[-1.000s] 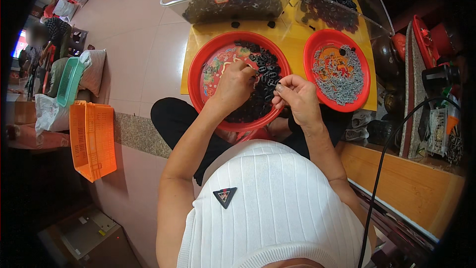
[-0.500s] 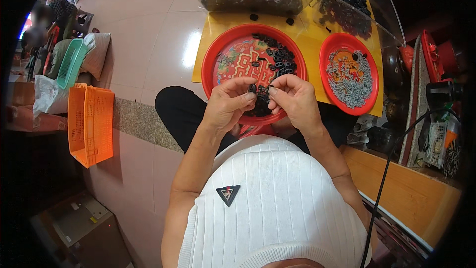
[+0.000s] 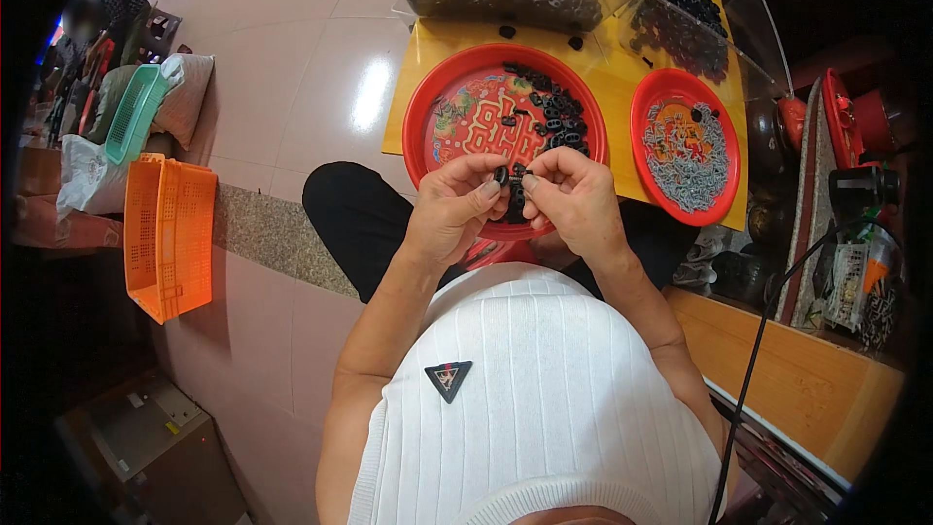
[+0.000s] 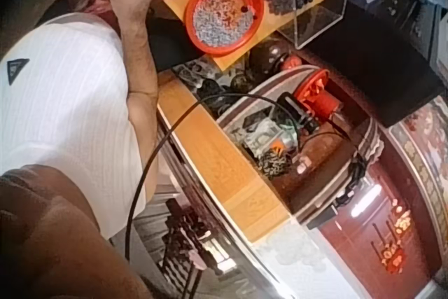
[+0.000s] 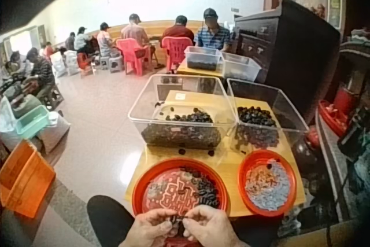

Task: The person sorts and assembles small black plastic clips and metal parts by hand, placing them onto trays.

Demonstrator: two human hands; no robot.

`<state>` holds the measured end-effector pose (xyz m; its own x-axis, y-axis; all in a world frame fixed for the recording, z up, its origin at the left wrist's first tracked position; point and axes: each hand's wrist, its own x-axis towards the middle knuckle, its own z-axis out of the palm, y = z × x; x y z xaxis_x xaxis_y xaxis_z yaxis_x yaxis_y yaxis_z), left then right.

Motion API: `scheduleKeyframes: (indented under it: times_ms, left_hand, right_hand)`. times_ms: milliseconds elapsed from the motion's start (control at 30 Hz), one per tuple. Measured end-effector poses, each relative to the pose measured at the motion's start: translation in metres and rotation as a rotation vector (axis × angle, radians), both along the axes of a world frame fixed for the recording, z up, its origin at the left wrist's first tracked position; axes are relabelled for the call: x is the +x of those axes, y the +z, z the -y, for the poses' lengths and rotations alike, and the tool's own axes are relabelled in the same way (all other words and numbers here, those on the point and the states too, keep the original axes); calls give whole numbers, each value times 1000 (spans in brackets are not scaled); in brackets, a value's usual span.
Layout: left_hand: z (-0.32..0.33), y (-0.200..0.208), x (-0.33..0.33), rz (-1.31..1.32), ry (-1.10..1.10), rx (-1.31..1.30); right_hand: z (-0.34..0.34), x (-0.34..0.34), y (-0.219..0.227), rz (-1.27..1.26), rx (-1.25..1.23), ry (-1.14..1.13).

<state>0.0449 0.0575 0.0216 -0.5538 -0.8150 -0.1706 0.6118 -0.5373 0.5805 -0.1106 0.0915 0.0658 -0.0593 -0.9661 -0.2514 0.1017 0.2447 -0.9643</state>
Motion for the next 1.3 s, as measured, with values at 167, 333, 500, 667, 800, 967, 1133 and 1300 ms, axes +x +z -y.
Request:
scheduleKeyframes:
  times_ms: [167,333,500,667,800,967,1133,1300]
  left_hand:
    - [-2,-5,0,-24,8,-43]
    - [-7,-3,-10,-64,69,-31]
    - [-12,-2,-13,56,185,-72]
    - [-10,10,-9,154,117,-203]
    - [-7,4,-3,158,17,-209]
    - [-3,-8,2,-31,-22,-80]
    - [-4,-11,1,-55,-2,-73]
    - [-4,-10,1,-22,9,-130]
  right_hand:
    - [-1,1,1,51,-39,-12]
    - [-3,8,-4,235,-52,-50]
    - [-2,4,-9,309,-89,-80]
    - [-2,3,-6,287,-87,-57]
    - [-2,0,-5,284,-85,-30]
    - [-7,-5,-2,169,-56,-23]
    - [-9,2,8,41,37,-12]
    - [-8,2,7,-3,50,5]
